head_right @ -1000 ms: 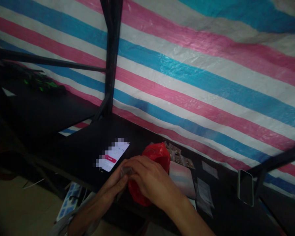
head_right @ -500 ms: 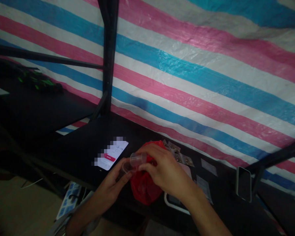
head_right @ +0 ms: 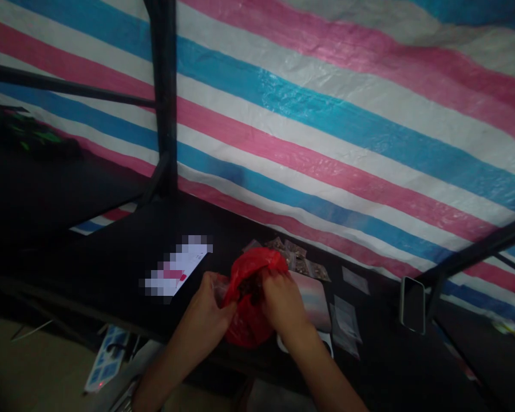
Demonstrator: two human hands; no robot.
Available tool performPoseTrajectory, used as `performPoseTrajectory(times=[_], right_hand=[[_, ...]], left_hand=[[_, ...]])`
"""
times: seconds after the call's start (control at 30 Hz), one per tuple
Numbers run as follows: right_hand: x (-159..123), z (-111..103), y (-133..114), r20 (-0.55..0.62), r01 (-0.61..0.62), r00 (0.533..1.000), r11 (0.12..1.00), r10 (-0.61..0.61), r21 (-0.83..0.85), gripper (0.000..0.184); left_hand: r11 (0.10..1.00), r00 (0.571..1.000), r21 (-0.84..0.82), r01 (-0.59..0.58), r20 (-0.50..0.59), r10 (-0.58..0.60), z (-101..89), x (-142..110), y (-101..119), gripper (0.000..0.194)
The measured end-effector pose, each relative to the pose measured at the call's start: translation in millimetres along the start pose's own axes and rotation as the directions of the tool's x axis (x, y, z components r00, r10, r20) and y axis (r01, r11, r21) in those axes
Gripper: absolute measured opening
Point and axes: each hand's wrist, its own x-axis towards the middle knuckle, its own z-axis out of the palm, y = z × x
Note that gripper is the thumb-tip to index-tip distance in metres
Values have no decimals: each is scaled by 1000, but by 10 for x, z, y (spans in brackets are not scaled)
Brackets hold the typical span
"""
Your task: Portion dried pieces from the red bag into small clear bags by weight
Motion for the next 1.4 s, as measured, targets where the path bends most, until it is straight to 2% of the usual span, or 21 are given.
performPoseTrajectory(times=[0.07,0.2,0.33,0.43,0.53,0.7,0.83,0.93,1.0,1.1,1.2,1.4], right_hand=[[21,6,22,29,-2,1000,999,3,-32,48],[22,9,59,26,36,999,999,-35,-30,52],[28,51,103,-48,76,996,997,-76,8,54],[40,88,142,-43,90,995,995,-88,47,57],[58,124,159,-14,92,996,995,-92,34,55],[86,168,184,-24,128,992,990,-127,51,61],[80,119,214,-15,221,975,966,-221,130,60],[64,77,202,15,231,972,963,-235,136,56],[62,84,192,-11,233,972,956,-235,179,54],[88,148,198,-69,223,975,898,-213,379,50],[128,233,222,-91,203,979,784,-185,587,48],[146,325,228,-106,167,985,572,-139,803,48]], left_hand=[[998,998,30,60,9,-60,24,15,69,30],[994,992,30,104,-70,-101,83,62,136,24],[985,989,-152,77,-111,-94,146,131,83,14],[953,982,-299,44,-163,-97,157,150,60,9],[882,972,-465,71,-165,-166,149,128,99,20],[699,939,-704,129,-139,-314,145,77,249,32],[616,918,-779,117,-152,-366,135,83,311,36],[592,911,-799,107,-159,-379,121,106,299,36],[583,911,-806,98,-163,-379,113,117,282,35],[589,913,-803,92,-167,-371,105,122,259,34],[600,917,-797,68,-187,-353,103,123,240,31],[642,925,-766,4,-242,-293,140,142,183,30]])
